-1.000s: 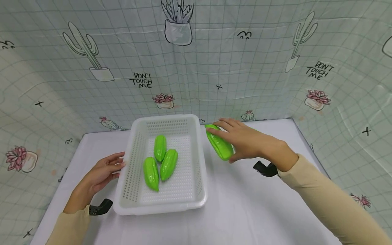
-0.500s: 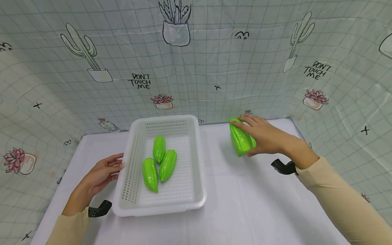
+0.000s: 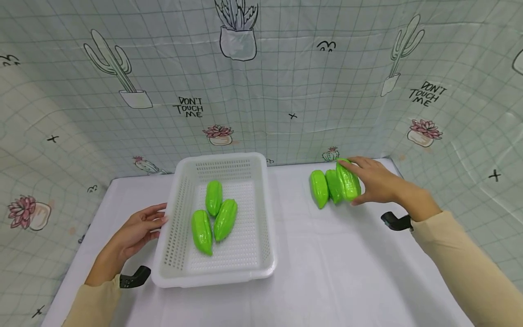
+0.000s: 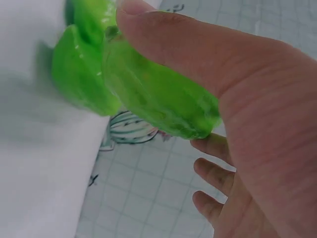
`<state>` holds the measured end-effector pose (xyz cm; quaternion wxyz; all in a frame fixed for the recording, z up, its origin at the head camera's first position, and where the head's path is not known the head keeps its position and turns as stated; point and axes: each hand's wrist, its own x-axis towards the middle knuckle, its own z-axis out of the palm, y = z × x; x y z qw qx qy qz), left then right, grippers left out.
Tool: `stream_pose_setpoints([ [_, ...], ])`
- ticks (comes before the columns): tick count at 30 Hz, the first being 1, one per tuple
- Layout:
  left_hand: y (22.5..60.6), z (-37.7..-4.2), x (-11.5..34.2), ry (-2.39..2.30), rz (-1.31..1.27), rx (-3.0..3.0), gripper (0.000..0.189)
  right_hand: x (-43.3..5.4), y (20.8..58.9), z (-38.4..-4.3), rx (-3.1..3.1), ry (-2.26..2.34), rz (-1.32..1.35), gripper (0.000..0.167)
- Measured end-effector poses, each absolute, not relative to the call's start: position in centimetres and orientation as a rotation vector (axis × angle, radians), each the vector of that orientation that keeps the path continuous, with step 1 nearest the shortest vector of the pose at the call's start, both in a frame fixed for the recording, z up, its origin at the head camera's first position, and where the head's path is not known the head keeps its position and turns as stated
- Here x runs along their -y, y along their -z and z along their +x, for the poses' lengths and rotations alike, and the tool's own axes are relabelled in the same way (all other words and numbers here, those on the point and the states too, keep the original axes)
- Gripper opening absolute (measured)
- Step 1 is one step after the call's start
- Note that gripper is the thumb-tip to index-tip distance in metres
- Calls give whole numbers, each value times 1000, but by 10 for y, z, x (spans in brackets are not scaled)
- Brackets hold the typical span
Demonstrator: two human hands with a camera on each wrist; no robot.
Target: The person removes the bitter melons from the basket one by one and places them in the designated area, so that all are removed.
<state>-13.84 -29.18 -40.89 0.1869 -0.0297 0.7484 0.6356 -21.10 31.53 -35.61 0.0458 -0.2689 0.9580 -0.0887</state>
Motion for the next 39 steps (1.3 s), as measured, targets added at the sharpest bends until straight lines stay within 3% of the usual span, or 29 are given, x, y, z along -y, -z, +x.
stream_pose_setpoints([
  [17, 412, -139, 293, -1773, -98, -2121, 69, -345, 388, -228, -2881, 254, -665, 113],
  [39, 411, -140, 293, -1797, -98, -2102, 68, -346, 414, -247, -2822, 239, -617, 111],
])
